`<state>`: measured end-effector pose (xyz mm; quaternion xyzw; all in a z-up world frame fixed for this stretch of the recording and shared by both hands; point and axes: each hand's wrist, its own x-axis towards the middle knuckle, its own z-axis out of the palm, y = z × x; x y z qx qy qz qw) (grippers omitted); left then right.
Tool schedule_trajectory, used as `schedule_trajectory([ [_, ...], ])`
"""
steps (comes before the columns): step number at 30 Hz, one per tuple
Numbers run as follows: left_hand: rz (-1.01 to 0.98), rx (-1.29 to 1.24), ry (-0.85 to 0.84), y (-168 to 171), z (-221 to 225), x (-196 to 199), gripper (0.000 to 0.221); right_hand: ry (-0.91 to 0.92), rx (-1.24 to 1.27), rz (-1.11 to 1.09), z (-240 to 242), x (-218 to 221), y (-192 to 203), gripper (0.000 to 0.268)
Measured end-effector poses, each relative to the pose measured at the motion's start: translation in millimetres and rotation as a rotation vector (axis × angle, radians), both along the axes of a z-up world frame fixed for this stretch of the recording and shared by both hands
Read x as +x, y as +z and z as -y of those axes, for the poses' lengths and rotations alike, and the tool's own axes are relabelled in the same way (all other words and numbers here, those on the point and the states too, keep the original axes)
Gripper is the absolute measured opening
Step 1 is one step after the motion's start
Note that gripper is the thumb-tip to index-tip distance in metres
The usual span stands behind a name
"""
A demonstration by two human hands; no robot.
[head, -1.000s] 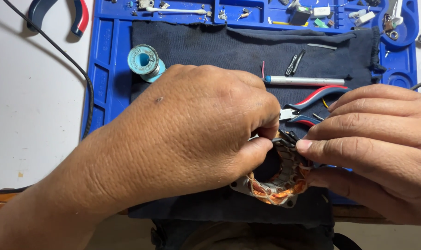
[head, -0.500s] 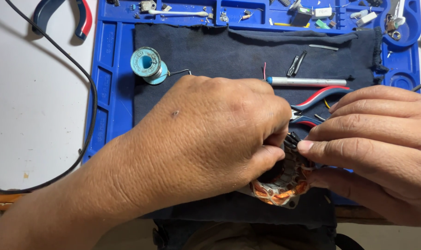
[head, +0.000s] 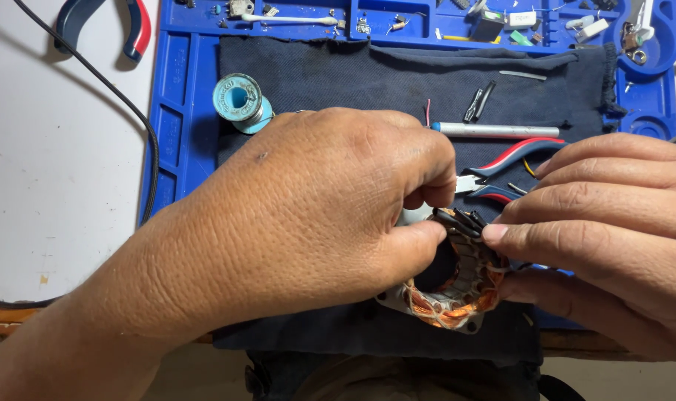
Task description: Repairing a motor stator by connecting wires and securing them with zip ties
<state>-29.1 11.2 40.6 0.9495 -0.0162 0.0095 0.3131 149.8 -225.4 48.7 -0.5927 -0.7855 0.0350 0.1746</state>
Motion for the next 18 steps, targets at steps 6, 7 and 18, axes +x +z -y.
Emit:
schedule_trajectory([
  [6,0.022,0.045,0.023,-2.8,-2.6,1.3,0.027,-0.022,-0.02,0.046,7.7,3.1,-0.3,0.048],
  [7,0.039,0.046,0.022,-3.4,-2.8,1.4,0.027,-0.02,-0.024,0.048,8.0,3.2,0.1,0.049],
  [18,0.011,0.07,-0.009,-7.5,-0.3,5.7,0.031,-0.026,-0.034,0.088,14.8,9.3,-1.5,0.062],
])
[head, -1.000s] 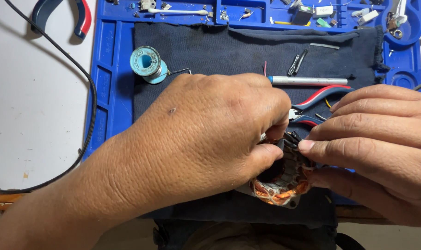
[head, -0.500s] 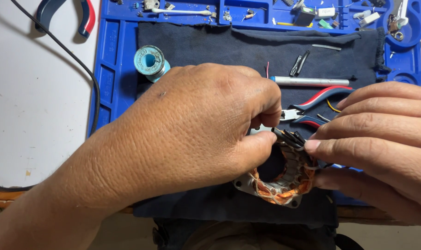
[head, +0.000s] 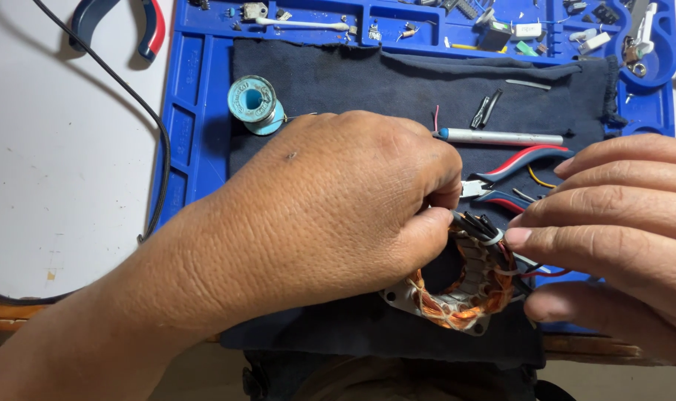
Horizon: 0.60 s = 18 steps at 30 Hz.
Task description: Repairing a motor stator by connecting wires and securing them with zip ties
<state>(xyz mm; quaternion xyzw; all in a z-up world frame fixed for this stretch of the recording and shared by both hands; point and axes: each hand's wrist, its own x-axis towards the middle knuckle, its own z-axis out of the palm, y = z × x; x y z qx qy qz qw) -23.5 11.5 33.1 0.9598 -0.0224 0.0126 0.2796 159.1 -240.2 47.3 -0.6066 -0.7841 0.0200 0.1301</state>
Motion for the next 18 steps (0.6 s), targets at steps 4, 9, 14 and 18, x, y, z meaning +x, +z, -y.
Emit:
schedule_trajectory([
  [4,0.033,0.025,-0.01,-3.2,1.3,1.3,0.028,0.022,0.005,-0.012,-5.3,-3.5,2.0,0.054],
  [9,0.025,0.014,-0.023,1.1,2.0,0.9,0.022,0.005,0.01,-0.029,-9.1,-8.3,2.5,0.047],
  [14,0.077,0.008,-0.041,0.1,3.1,-2.1,0.02,0.019,0.014,-0.031,-9.8,-7.6,1.6,0.044],
  [18,0.202,-0.064,-0.063,-2.3,4.9,-3.8,0.018,0.016,0.025,-0.034,-10.0,-9.0,1.3,0.044],
])
